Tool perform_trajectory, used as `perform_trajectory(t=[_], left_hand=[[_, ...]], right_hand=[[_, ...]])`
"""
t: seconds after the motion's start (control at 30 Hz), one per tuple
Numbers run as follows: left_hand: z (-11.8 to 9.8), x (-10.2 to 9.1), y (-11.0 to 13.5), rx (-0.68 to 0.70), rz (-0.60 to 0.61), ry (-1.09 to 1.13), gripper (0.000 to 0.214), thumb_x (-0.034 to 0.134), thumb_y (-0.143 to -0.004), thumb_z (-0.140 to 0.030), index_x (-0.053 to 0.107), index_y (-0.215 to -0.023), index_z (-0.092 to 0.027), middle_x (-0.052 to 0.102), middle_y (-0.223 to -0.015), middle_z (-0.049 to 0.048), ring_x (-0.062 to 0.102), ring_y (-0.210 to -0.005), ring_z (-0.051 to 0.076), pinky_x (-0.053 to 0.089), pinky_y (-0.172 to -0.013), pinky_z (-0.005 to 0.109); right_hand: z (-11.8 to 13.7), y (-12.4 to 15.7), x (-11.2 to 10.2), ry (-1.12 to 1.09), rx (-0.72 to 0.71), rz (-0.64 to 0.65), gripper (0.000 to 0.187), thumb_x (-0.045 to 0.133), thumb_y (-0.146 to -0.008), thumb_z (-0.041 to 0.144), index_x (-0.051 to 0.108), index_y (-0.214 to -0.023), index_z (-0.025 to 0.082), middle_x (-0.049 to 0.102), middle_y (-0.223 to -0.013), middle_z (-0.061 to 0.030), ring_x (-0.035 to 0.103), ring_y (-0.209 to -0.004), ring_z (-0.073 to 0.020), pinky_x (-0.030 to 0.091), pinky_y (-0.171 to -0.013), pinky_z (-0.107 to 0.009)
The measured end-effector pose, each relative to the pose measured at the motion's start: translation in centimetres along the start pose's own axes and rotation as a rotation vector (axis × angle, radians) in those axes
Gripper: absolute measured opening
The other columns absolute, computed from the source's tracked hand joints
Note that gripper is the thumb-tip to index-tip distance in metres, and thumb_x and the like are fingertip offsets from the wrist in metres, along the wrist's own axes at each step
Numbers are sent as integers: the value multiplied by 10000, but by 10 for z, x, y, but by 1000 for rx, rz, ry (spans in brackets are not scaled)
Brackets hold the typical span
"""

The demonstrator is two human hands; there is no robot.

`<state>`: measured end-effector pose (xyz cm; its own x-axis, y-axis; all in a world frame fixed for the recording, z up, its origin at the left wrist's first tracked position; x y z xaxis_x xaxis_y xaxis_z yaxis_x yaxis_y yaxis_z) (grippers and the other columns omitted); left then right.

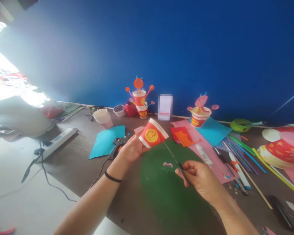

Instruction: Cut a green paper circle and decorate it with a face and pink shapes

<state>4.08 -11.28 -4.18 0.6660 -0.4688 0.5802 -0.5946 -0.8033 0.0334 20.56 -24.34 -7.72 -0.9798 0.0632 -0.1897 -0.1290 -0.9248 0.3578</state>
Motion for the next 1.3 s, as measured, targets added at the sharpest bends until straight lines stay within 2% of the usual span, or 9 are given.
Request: perform_trajectory(t=[0.1, 0.23, 0.33, 0.57, 0.73, 0.87, 0.97, 1.17, 1.3], left_hand=[[10, 11, 3, 37, -12, 43, 572, 769, -665, -327, 536, -1176, -220, 619, -1113, 87, 626, -956, 243, 509, -751, 347], [17, 13, 8, 85, -135, 39, 480, 778, -667, -269, 565, -1090, -190, 654, -990, 61, 646, -837, 188, 498, -731, 299], [19, 8, 9, 94, -209, 78, 426, 771, -677, -256, 580, -1051, -181, 659, -968, 46, 642, -794, 153, 492, -716, 271], [21, -1, 8, 124, -256, 144, 454, 788, -622, -186, 587, -1028, -190, 660, -911, 8, 630, -763, 126, 483, -700, 246], [22, -4, 8, 148, -290, 149, 413, 772, -626, -152, 587, -995, -183, 655, -909, 7, 617, -741, 103, 443, -624, 196], [23, -4, 10, 127, -318, 164, 408, 775, -605, -146, 583, -965, -173, 645, -858, -3, 596, -683, 88, 412, -574, 183], [27, 0, 12, 88, -317, 159, 399, 781, -584, -160, 588, -933, -164, 633, -803, -12, 578, -646, 81, 396, -556, 180], [34, 10, 18, 60, -299, 52, 427, 782, -577, -178, 578, -953, -171, 630, -804, -11, 573, -675, 94, 396, -561, 183], [37, 13, 20, 72, -286, 22, 433, 770, -598, -176, 558, -975, -178, 618, -816, -18, 560, -688, 93, 397, -557, 185]], right_hand=[[5, 0, 3, 24, -41, -65, 409, 685, -634, 566, 512, -594, 198, 520, -460, 38, 399, -444, -87, 261, -441, -214], [11, 2, 12, 88, -62, -111, 432, 646, -638, 607, 494, -584, 206, 511, -457, 39, 427, -450, -101, 301, -456, -221], [11, 1, 21, 104, -52, -87, 390, 665, -639, 561, 511, -601, 206, 511, -463, 47, 441, -457, -103, 318, -463, -218], [2, -5, 40, 59, -64, -29, 290, 678, -667, 456, 534, -641, 205, 534, -489, 45, 472, -477, -116, 354, -472, -222], [4, -2, 38, 91, -66, -50, 277, 679, -674, 442, 526, -654, 212, 556, -534, 44, 503, -510, -121, 370, -484, -213], [18, 1, 45, 82, -180, 3, 234, 655, -723, 407, 538, -734, 205, 595, -674, 13, 559, -660, -148, 434, -594, -223], [24, 1, 46, 117, -238, -5, 249, 629, -753, 425, 512, -739, 205, 558, -678, 17, 551, -676, -150, 446, -613, -238], [23, -1, 39, 137, -214, -43, 266, 609, -769, 459, 506, -790, 214, 616, -748, 1, 603, -755, -182, 476, -679, -274], [22, -2, 36, 164, -205, -45, 241, 606, -771, 435, 510, -817, 219, 626, -757, 1, 602, -742, -183, 467, -666, -276]])
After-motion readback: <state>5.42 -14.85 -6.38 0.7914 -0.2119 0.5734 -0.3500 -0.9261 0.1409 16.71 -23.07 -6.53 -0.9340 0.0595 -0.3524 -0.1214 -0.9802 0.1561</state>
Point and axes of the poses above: each hand's wrist, its own y-axis away from the middle knuckle, its own x-axis out of the palm, z = x × y, the point moved 10 cm from there along -y, towards the middle knuckle
